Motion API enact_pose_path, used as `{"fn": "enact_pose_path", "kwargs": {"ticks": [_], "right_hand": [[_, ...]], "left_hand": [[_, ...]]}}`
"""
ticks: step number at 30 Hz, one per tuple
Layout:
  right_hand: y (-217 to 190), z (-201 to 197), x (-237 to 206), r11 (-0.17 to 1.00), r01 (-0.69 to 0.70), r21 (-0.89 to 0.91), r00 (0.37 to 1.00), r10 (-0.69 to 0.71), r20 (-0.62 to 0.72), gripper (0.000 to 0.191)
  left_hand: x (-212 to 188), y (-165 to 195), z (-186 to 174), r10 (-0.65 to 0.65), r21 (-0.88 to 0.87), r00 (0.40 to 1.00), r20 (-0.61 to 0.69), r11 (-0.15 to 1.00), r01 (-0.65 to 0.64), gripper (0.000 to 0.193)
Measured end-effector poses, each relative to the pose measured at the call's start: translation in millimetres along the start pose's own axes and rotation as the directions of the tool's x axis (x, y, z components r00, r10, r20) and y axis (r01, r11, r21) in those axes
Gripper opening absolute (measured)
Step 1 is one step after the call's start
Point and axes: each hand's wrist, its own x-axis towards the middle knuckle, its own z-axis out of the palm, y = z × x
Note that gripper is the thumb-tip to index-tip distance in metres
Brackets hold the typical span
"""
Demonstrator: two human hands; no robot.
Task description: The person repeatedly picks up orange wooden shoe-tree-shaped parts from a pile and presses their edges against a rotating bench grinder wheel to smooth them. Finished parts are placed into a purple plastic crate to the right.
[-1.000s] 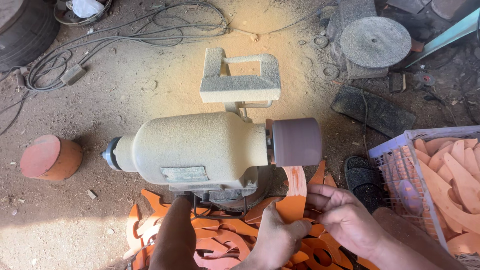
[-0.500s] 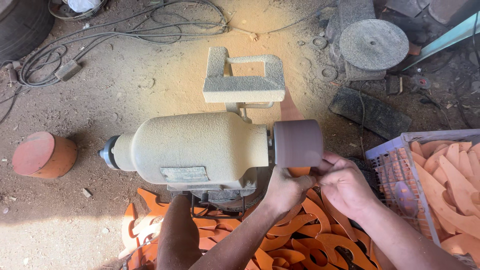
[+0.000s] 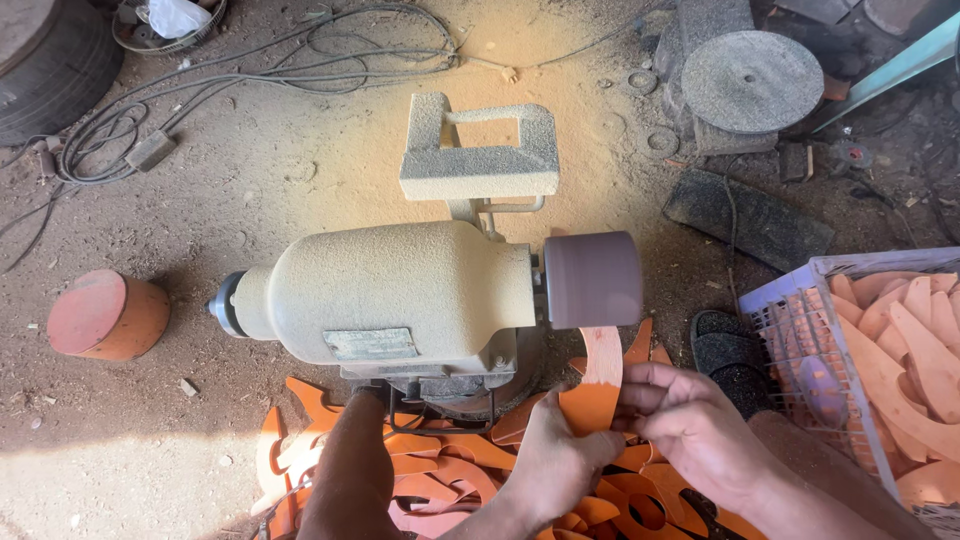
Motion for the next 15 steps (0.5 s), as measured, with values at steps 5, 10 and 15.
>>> {"fn": "enact_pose_path", "kwargs": {"ticks": [5, 10, 15], "right_hand": [[-16, 5, 28, 0.995, 0.099, -0.013, 0.993, -0.099, -0.069, 0.057], [-19, -7, 48, 0.991, 0.132, -0.004, 0.978, -0.131, -0.165, 0.053], [-3, -20, 42, 0.981, 0.175, -0.086, 0.980, -0.182, -0.082, 0.045]], "left_hand": [[36, 5, -8, 0.153, 0.011, 0.988, 0.023, 0.988, -0.153, 0.046], [65, -10, -11, 0.269, 0.208, 0.963, 0.022, 0.941, -0.268, 0.034], [50, -24, -13, 0.224, 0.226, 0.974, 0.018, 0.948, -0.222, 0.040]]}}
